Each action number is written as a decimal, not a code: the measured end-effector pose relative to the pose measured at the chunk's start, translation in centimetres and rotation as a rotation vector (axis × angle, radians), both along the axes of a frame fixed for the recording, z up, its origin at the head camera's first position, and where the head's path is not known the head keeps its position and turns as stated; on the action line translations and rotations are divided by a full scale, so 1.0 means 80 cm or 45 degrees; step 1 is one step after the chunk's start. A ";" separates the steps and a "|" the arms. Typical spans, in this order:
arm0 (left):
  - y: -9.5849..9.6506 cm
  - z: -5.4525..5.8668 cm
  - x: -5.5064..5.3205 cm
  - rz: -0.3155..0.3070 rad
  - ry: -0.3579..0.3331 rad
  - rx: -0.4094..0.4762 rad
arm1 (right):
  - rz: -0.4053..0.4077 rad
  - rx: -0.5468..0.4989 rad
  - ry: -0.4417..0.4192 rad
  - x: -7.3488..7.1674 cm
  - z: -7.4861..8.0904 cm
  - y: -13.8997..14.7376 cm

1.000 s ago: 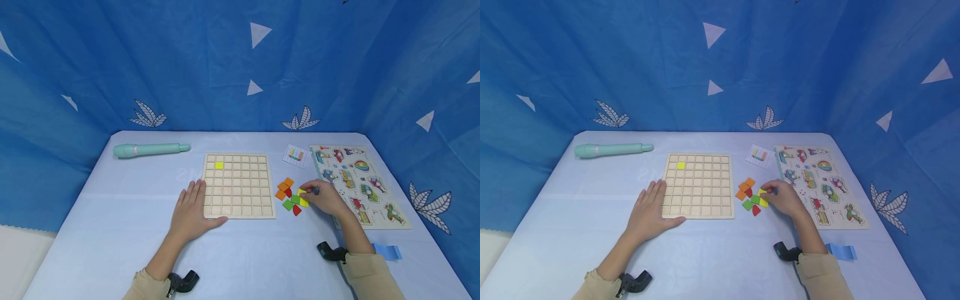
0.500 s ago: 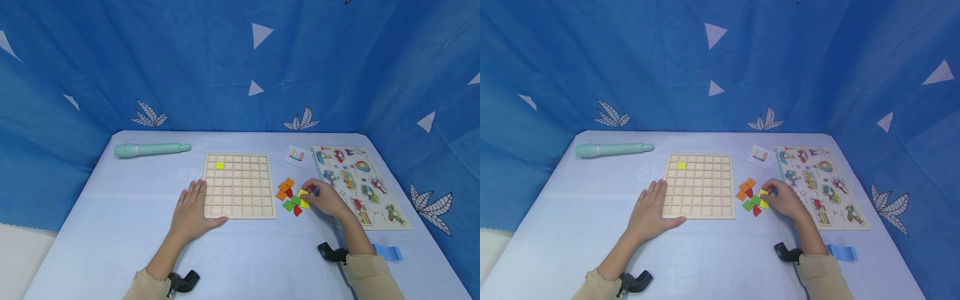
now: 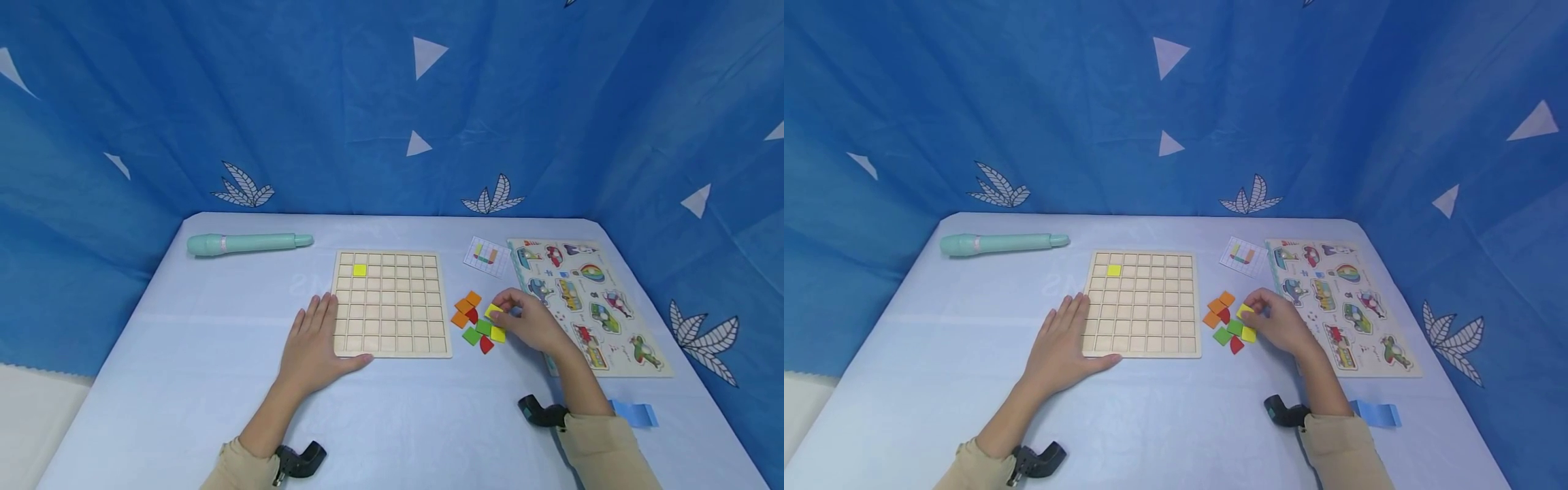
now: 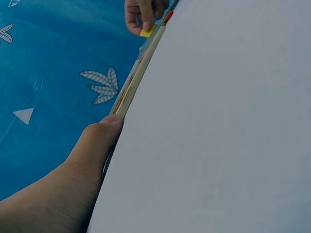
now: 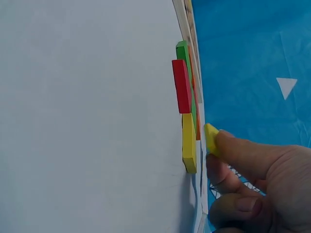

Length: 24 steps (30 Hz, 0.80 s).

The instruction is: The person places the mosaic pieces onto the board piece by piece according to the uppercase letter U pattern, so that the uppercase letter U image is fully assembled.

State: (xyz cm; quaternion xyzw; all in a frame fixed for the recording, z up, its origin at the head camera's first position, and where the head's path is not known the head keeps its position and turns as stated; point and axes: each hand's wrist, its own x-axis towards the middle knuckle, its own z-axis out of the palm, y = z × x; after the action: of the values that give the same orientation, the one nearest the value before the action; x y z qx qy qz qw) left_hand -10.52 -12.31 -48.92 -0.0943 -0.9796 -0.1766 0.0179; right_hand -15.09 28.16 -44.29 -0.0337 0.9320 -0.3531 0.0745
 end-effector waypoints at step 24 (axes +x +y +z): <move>0.001 0.002 0.001 0.000 -0.015 0.004 | 0.128 -0.216 0.053 -0.052 0.027 -0.078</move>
State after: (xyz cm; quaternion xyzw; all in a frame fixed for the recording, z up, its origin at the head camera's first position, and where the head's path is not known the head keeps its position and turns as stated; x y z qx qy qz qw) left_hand -10.43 -12.26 -48.79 -0.0932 -0.9794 -0.1788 0.0123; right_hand -19.23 21.91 -42.15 -0.0938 0.8972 -0.4259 0.0696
